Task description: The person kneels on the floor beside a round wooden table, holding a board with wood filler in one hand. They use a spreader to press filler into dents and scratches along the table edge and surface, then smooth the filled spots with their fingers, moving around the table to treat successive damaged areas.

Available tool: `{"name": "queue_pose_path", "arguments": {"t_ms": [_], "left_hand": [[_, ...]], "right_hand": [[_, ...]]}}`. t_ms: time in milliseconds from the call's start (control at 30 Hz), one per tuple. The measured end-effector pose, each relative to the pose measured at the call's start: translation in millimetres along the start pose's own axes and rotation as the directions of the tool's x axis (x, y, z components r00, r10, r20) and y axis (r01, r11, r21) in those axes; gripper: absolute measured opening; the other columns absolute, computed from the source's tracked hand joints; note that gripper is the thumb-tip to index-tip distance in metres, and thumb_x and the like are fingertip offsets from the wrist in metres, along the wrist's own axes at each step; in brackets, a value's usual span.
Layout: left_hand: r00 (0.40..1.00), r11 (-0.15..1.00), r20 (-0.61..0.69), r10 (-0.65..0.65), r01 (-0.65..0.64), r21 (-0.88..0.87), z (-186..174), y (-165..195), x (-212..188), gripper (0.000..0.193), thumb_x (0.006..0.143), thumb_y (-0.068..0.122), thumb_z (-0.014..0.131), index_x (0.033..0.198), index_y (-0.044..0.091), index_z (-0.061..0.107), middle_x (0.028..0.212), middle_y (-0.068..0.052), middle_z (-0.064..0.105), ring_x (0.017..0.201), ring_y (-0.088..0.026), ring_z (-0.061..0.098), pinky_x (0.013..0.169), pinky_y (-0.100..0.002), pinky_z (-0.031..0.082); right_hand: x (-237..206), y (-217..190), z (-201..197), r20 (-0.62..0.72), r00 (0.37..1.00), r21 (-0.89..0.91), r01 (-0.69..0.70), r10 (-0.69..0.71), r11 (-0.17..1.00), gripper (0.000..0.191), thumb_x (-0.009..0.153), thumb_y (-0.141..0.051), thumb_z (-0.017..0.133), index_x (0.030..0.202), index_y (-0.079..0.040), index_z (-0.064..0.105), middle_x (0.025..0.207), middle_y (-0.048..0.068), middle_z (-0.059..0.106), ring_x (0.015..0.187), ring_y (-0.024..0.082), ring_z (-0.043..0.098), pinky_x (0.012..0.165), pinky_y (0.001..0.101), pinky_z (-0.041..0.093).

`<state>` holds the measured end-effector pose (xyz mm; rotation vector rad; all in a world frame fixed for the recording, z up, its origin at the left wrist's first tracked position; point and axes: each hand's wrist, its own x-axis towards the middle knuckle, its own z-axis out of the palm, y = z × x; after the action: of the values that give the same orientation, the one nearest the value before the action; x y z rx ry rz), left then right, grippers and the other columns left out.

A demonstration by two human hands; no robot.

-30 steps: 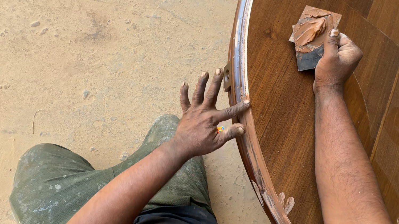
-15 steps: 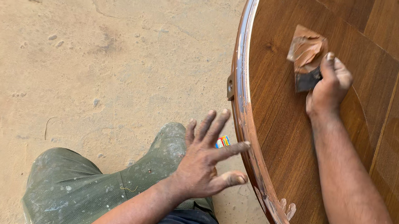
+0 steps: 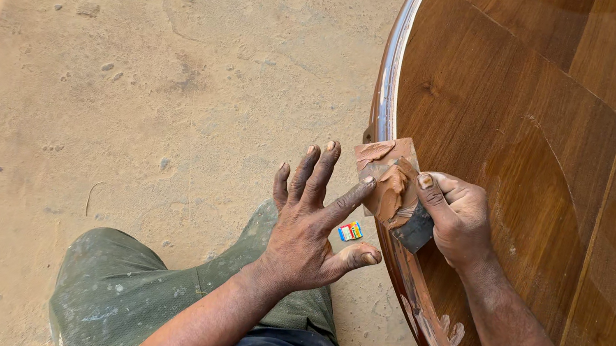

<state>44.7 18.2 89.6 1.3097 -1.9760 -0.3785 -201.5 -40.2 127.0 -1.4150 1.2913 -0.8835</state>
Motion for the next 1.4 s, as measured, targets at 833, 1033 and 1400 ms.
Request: {"name": "queue_pose_path", "arguments": {"t_ms": [833,1033,1400], "left_hand": [[0.955,0.908,0.115,-0.275,0.297,-0.295,68.3,-46.4,26.9,0.046,0.094,0.007,0.049,0.134,0.023,0.065,0.150,-0.013,0.052,0.141,-0.030,0.047,0.121,-0.055,0.026],[0.978,0.975,0.076,-0.193,0.200,-0.101,75.2,-40.2,58.8,0.043,0.094,0.009,0.058,0.132,0.028,0.066,0.148,-0.012,0.050,0.140,-0.031,0.045,0.120,-0.060,0.021],[0.981,0.986,0.124,-0.150,0.139,0.097,67.6,-40.0,67.9,0.048,0.094,0.008,0.060,0.131,0.037,0.065,0.153,-0.009,0.042,0.147,-0.030,0.034,0.122,-0.064,0.011]], "right_hand": [[136.0,86.9,-90.2,-0.651,0.653,-0.371,0.171,-0.387,0.913,0.046,0.112,-0.016,0.061,0.067,-0.010,0.053,0.058,-0.007,0.048,0.053,0.004,0.040,0.047,0.0274,0.032],[150.5,72.4,-102.2,-0.585,0.696,-0.444,0.154,-0.416,0.883,0.046,0.114,-0.015,0.059,0.069,-0.009,0.053,0.062,-0.005,0.049,0.058,0.004,0.042,0.052,0.0270,0.035],[149.0,60.6,-103.0,-0.552,0.719,-0.500,0.119,-0.421,0.858,0.035,0.113,-0.020,0.062,0.082,-0.005,0.068,0.064,-0.005,0.054,0.061,0.003,0.049,0.056,0.0266,0.044]]}}
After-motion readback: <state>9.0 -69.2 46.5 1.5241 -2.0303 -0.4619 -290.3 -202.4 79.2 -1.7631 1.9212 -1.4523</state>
